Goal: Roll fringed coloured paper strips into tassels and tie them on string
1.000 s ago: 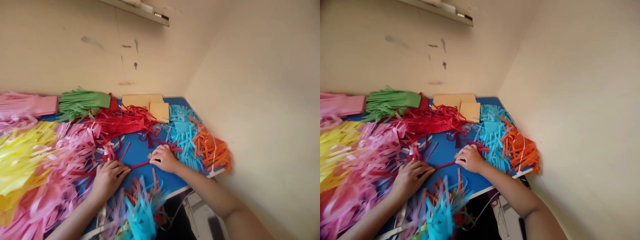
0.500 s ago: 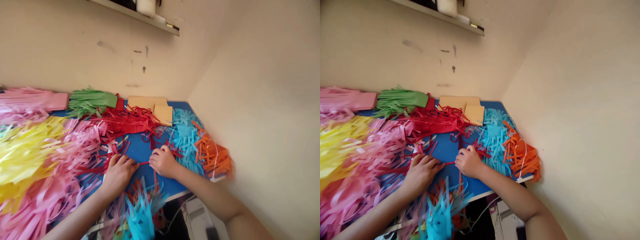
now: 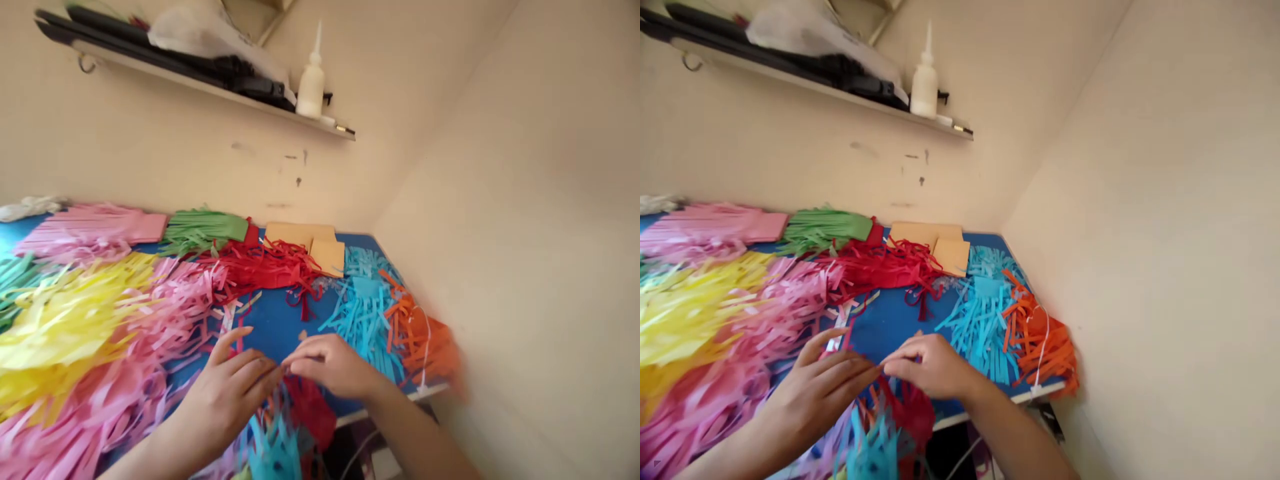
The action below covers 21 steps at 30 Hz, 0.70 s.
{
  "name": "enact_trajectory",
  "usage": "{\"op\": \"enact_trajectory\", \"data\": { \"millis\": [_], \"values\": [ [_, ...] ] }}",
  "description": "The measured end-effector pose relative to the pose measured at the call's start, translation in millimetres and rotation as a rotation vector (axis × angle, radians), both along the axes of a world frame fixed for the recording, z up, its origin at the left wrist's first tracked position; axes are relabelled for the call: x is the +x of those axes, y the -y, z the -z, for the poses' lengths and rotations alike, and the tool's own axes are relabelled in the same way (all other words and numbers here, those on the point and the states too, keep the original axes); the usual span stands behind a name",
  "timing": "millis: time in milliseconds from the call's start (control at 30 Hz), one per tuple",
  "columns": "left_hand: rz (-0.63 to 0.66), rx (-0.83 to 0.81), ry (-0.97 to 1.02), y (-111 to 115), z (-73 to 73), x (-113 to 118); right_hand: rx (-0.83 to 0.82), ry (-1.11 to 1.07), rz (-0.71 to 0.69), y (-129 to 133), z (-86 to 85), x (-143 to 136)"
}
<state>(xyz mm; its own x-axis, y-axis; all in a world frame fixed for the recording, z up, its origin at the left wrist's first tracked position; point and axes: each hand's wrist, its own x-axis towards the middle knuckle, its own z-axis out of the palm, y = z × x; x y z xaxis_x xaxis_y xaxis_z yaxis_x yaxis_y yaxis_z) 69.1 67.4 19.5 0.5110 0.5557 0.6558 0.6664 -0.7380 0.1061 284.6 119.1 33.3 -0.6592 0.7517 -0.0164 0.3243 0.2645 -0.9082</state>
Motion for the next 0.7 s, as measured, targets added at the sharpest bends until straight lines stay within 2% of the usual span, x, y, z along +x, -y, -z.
{"op": "enact_trajectory", "data": {
  "millis": [100, 133, 200, 333, 467, 600, 700],
  "values": [
    [-0.005, 0.029, 0.04, 18, -18.7, 1, -0.599, -0.21, -0.047, 7, -4.1, -9],
    [-0.017, 0.039, 0.066, 22, -21.1, 2, -0.721, -0.272, -0.029, 9, -2.0, -13],
    [-0.05, 0.061, 0.109, 25, -22.7, 3, -0.827, -0.374, 0.037, 15, 3.3, -20],
    [-0.141, 0.062, 0.168, 29, -23.8, 6, -0.704, -0.556, 0.21, 34, 11.8, -30],
    [-0.184, -0.014, 0.382, 34, -25.4, 20, -0.574, -0.732, 0.353, 46, 16.9, -36],
    [-0.171, -0.102, 0.476, 37, -23.2, 33, -0.54, -0.814, 0.367, 48, 15.4, -39],
    [-0.128, -0.067, 0.464, 35, -14.9, 30, -0.436, -0.846, 0.348, 54, 11.1, -43]
  ]
}}
